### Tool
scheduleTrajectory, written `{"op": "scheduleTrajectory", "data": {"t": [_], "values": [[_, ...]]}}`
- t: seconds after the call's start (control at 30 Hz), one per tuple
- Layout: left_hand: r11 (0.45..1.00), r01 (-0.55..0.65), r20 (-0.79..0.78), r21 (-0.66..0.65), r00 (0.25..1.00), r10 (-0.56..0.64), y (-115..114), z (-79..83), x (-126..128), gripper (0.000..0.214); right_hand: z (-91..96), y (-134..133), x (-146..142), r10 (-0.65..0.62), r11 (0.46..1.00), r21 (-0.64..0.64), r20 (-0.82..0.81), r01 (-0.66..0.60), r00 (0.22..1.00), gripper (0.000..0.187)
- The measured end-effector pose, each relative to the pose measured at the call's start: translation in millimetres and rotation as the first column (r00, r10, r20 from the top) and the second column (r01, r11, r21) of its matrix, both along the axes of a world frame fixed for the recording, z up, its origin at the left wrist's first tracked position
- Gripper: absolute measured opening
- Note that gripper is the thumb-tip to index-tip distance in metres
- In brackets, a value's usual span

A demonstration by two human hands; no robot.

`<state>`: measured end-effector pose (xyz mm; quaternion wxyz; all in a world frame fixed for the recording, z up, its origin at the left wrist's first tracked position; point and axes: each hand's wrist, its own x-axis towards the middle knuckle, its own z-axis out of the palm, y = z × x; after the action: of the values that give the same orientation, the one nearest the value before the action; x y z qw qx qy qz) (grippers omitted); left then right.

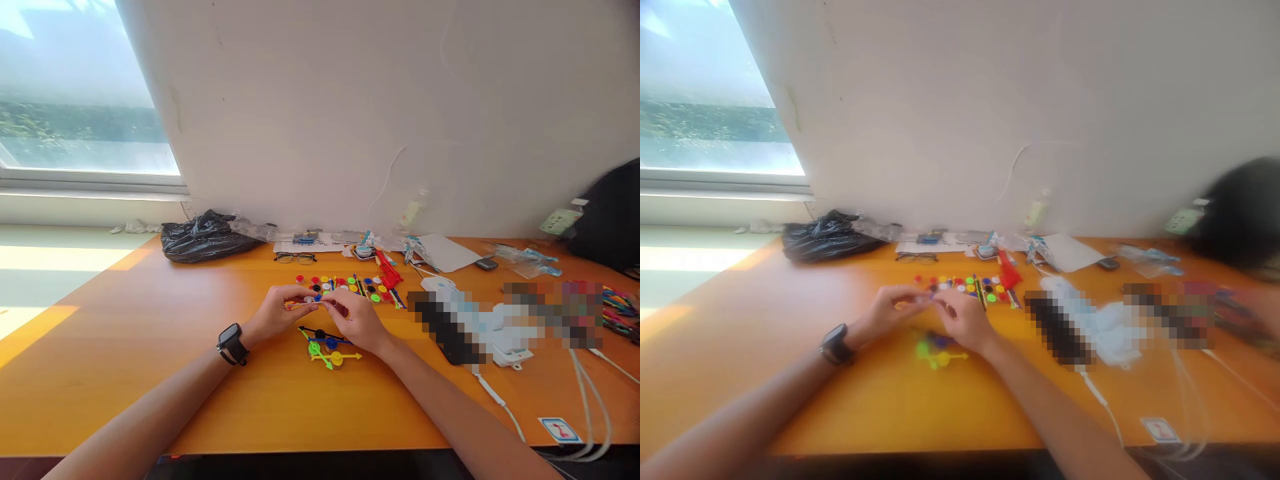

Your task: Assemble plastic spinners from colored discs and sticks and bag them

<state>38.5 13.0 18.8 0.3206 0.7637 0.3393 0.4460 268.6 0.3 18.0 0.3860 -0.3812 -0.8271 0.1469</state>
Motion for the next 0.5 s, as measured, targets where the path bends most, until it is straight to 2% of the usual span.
{"op": "scheduleTrajectory", "data": {"t": [0.13,0.2,0.23,0.3,0.37,0.43,0.5], "values": [[1.000,-0.019,-0.011,-0.007,1.000,0.019,0,-0.2,0,0.024,5.3,0,-1,-0.068,0.996,0.057,0.050,0.065,0.996,0.019],[0.999,-0.036,-0.010,-0.003,0.999,0.036,0,0.9,0,0.023,9.6,2,2,-0.208,0.969,0.152,0.091,0.193,0.974,0.024],[0.999,-0.049,-0.014,0.006,0.999,0.049,1,1.9,-1,0.023,11.1,5,5,-0.303,0.939,0.203,0.114,0.276,0.946,0.029],[0.997,-0.068,-0.039,0.031,0.997,0.069,1,4.2,-2,0.023,11.3,12,14,-0.496,0.853,0.278,0.167,0.442,0.852,0.042],[0.996,-0.076,-0.065,0.051,0.995,0.080,0,6.3,-2,0.024,8.1,21,26,-0.638,0.766,0.298,0.235,0.570,0.733,0.054],[0.995,-0.078,-0.077,0.056,0.994,0.082,0,7.3,-3,0.024,3.9,29,38,-0.702,0.711,0.266,0.328,0.651,0.633,0.061],[0.994,-0.089,-0.071,0.058,0.993,0.093,0,6.9,-2,0.024,1.7,35,48,-0.707,0.683,0.194,0.420,0.704,0.569,0.066]]}}
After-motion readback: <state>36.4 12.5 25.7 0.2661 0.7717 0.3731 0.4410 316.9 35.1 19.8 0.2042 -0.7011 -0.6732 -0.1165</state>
